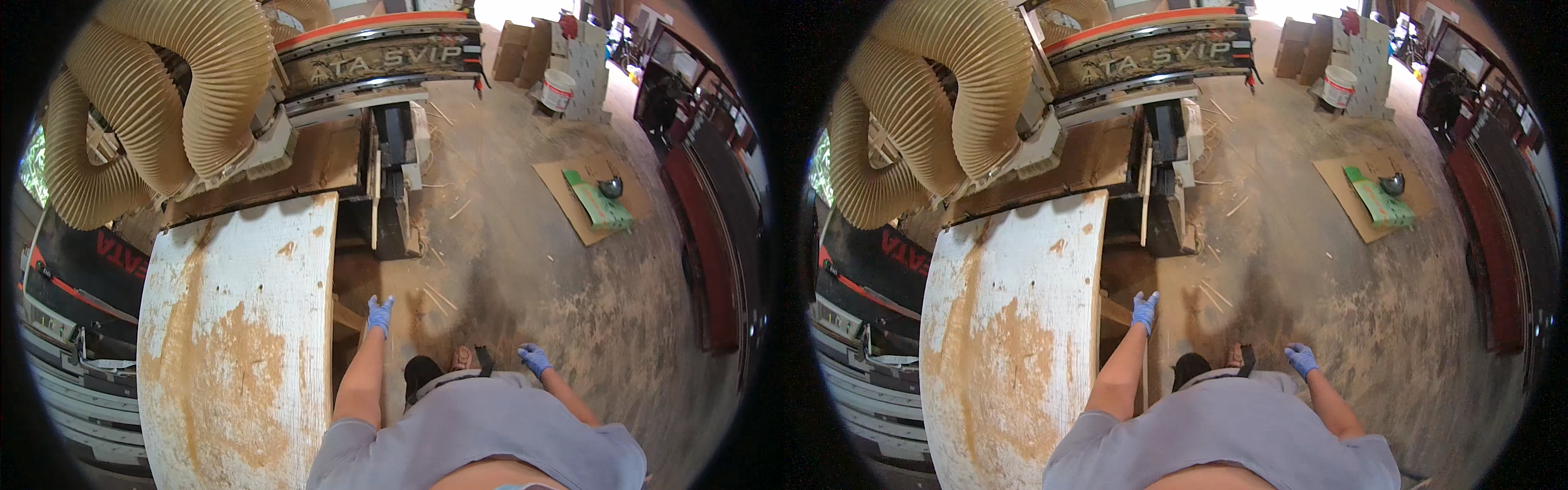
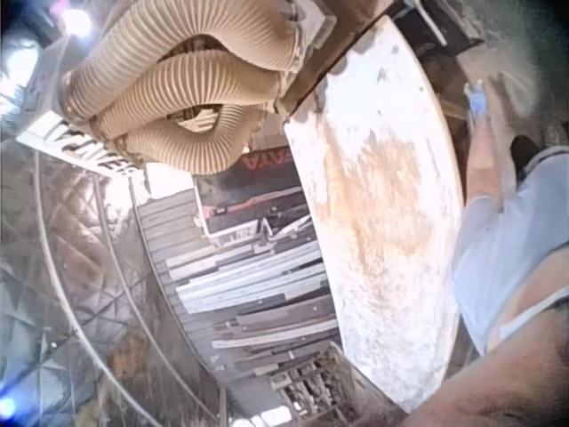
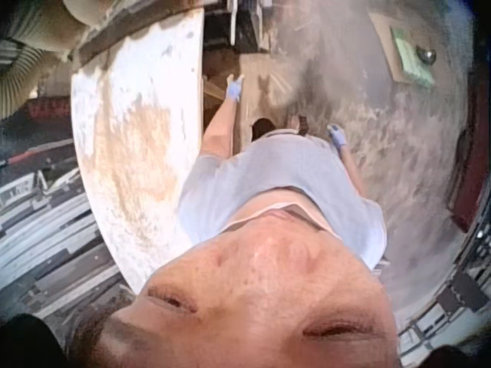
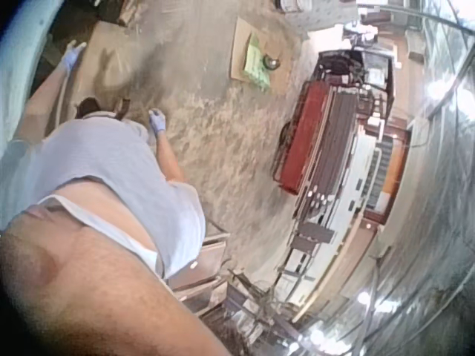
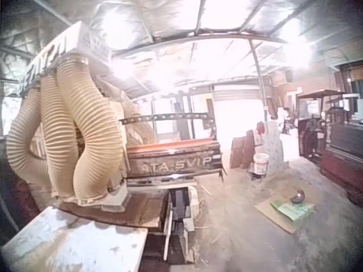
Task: The person handles large brown wood panels, moving them between worktables and a CNC machine. They wipe a panel with a cloth, operate a control panel, and use a spray gun to clean the machine bed before loading a panel.
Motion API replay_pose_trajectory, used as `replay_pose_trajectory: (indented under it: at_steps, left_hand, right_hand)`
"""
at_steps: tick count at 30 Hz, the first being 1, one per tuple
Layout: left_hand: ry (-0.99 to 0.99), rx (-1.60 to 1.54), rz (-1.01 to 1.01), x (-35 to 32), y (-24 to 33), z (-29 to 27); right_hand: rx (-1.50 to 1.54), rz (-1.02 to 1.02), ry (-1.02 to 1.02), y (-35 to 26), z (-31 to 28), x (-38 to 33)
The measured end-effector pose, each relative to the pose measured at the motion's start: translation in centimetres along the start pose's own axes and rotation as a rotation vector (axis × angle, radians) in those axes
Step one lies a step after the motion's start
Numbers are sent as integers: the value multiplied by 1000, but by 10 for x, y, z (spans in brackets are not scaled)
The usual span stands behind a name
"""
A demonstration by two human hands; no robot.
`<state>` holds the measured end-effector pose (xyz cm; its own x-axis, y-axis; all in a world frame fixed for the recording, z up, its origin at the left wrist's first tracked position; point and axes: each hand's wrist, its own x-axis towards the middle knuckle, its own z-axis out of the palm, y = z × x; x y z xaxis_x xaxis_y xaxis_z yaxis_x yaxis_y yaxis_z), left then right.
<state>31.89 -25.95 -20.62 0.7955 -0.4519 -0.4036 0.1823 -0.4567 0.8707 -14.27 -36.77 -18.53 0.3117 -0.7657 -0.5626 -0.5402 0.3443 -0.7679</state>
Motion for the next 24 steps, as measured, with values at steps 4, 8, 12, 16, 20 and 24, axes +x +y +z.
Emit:
replay_pose_trajectory:
  at_steps: [4, 8, 12, 16, 20, 24]
  left_hand:
    - [4, 162, -52, 63, 49, 19]
    - [85, 349, 55, 144, 77, 27]
    - [9, 427, -2, 208, 110, 55]
    - [-221, 234, -82, 277, 59, 56]
    - [-82, 221, 229, 213, 96, 77]
    - [-174, 170, 237, 130, 53, 70]
  right_hand:
    - [-85, -121, 9, -75, -2, 61]
    - [-101, -127, 17, -123, 25, 82]
    - [-119, 133, -10, -136, 61, 83]
    - [-150, 59, -181, -172, 113, 132]
    - [-120, -17, -255, -252, 172, 164]
    - [229, -70, -279, -308, 239, 197]
